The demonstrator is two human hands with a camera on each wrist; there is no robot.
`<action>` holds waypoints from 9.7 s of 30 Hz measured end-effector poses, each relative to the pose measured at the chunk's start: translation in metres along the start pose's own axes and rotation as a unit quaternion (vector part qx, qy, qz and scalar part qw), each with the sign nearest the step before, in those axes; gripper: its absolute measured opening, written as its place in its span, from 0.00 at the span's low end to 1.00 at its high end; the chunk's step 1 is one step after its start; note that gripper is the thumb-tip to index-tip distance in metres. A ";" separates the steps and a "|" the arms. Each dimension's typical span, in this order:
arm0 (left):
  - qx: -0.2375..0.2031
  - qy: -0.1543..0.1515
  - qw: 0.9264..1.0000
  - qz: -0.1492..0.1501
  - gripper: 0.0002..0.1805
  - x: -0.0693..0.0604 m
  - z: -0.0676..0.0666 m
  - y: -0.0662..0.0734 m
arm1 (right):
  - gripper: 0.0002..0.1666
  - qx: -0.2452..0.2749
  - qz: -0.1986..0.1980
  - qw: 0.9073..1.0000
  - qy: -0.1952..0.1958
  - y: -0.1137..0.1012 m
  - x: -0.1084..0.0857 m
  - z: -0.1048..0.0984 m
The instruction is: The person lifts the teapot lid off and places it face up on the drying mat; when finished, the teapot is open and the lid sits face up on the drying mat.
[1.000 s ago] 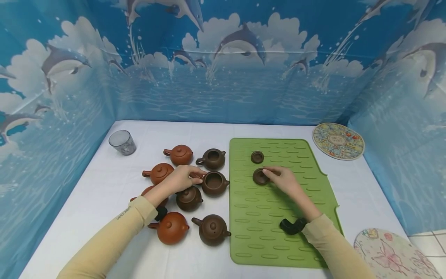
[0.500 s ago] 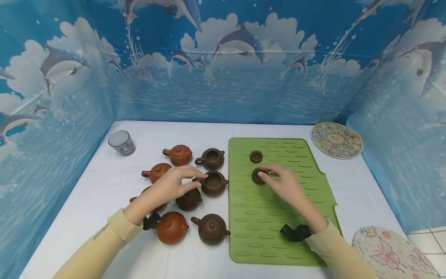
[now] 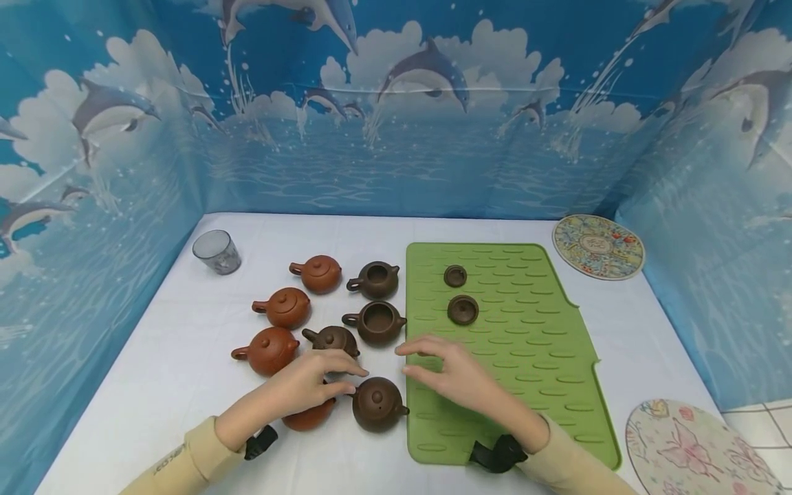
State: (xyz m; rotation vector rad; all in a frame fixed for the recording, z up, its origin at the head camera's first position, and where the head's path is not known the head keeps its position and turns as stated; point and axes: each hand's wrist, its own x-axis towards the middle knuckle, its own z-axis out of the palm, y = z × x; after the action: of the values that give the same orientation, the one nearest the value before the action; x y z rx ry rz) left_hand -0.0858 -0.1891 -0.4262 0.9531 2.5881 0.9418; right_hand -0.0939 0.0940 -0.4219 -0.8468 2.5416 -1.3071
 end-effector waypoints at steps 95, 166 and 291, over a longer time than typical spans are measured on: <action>-0.037 -0.023 0.998 -0.035 0.14 0.004 0.014 -0.010 | 0.22 -0.007 0.245 0.965 0.097 0.080 -0.031 -0.039; 0.057 0.063 0.992 -0.088 0.08 0.012 -0.048 -0.073 | 0.09 -0.111 -0.071 0.982 -0.134 -0.017 0.132 0.051; 0.070 0.127 0.981 -0.126 0.19 -0.071 -0.026 -0.015 | 0.13 0.089 0.056 0.993 0.058 0.000 0.028 0.002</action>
State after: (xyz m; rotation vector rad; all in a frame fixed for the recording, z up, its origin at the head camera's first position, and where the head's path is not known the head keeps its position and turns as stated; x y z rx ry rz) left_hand -0.0499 -0.2564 -0.4169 0.5438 2.9330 0.8722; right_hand -0.1162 0.0768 -0.4198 -0.6025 2.4680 -1.5605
